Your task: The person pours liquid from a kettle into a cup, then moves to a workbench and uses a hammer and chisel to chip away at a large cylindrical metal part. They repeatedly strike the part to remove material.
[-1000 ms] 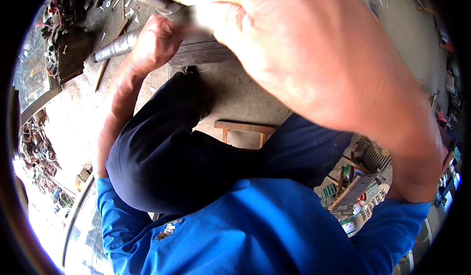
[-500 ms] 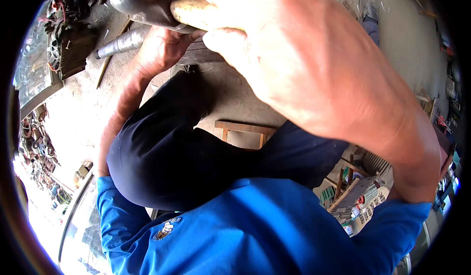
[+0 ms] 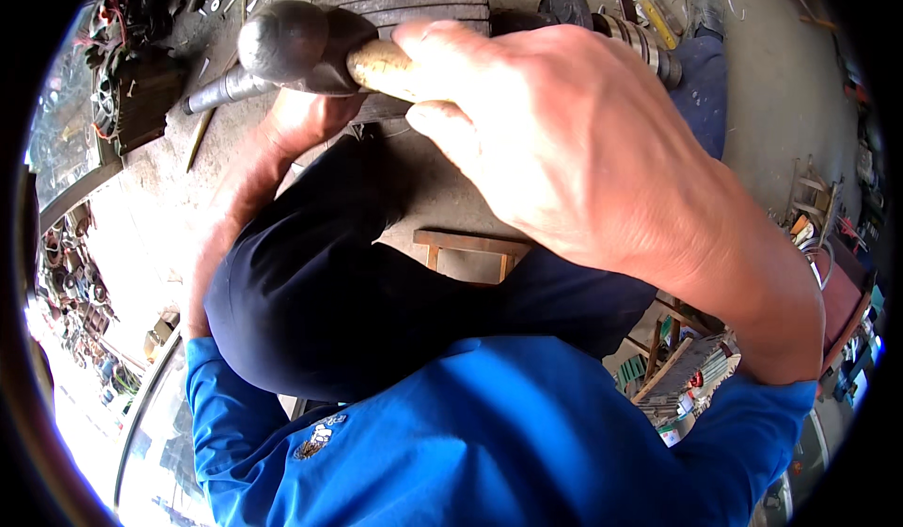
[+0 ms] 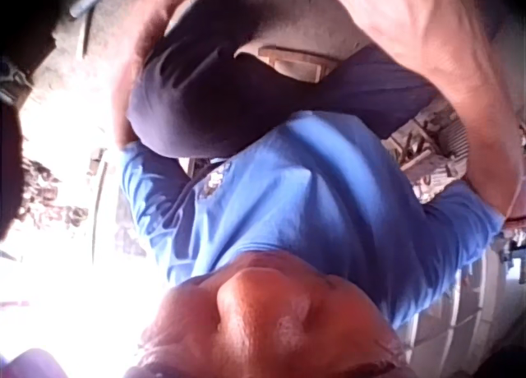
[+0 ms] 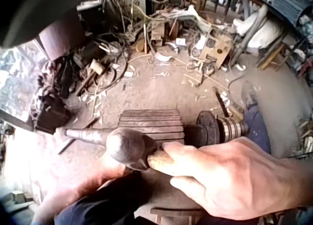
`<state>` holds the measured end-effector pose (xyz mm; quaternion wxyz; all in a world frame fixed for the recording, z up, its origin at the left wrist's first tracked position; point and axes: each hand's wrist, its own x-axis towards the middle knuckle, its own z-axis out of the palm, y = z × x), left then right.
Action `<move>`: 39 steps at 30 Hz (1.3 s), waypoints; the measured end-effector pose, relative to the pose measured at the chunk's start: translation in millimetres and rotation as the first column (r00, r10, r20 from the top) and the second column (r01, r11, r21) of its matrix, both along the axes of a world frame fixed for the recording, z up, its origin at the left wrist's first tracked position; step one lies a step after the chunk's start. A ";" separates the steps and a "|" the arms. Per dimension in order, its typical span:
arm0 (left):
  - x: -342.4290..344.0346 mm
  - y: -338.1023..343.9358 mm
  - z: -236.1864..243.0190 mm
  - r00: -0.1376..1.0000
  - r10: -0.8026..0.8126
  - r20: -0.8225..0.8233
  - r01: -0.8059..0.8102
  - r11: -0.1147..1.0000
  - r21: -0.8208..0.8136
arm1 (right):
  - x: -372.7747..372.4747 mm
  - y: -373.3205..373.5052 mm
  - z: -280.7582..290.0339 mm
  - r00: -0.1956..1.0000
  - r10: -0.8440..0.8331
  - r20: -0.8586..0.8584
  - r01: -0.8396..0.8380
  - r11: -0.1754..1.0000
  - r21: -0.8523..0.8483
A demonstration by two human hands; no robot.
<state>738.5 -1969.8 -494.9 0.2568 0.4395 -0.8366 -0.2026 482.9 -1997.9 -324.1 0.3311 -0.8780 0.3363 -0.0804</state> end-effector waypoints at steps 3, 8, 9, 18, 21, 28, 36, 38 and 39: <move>1.7 3.9 6.1 0.977 0.032 -0.209 -0.028 0.999 0.022 | 0.3 4.8 -2.5 0.999 0.020 0.044 -0.018 0.999 -0.040; 3.2 2.4 -10.8 0.977 0.025 -0.209 0.046 0.943 0.328 | -5.8 14.1 -15.7 0.999 0.028 0.039 -0.026 0.999 -0.045; -1.7 -0.1 -1.7 0.994 -0.023 -0.107 0.053 0.957 0.285 | -9.2 16.5 -19.3 0.999 0.016 0.045 -0.015 0.999 -0.031; -0.5 9.2 11.3 0.991 0.050 -0.121 -0.034 0.990 0.136 | -26.6 22.2 -49.3 0.959 -0.094 0.267 0.110 0.993 -0.046; -8.6 2.3 9.1 0.937 0.074 -0.343 -0.042 0.994 0.099 | -49.7 31.4 -47.3 0.874 -0.397 0.278 0.337 0.910 0.240; -22.8 -42.1 22.5 0.955 0.118 -0.271 -0.067 0.979 0.191 | -80.9 33.7 -46.6 0.710 -0.697 0.096 0.540 0.627 0.562; -31.9 -55.3 24.4 0.970 0.048 -0.239 0.020 0.961 0.277 | -97.3 37.9 -55.8 0.704 -0.705 0.087 0.559 0.625 0.545; -31.4 -55.5 25.9 0.970 0.039 -0.238 0.031 0.959 0.283 | -97.7 35.5 -56.1 0.706 -0.703 0.093 0.551 0.626 0.551; -26.5 -55.2 29.3 0.987 0.027 -0.157 0.028 0.941 0.339 | -98.1 35.5 -55.9 0.705 -0.703 0.092 0.551 0.625 0.552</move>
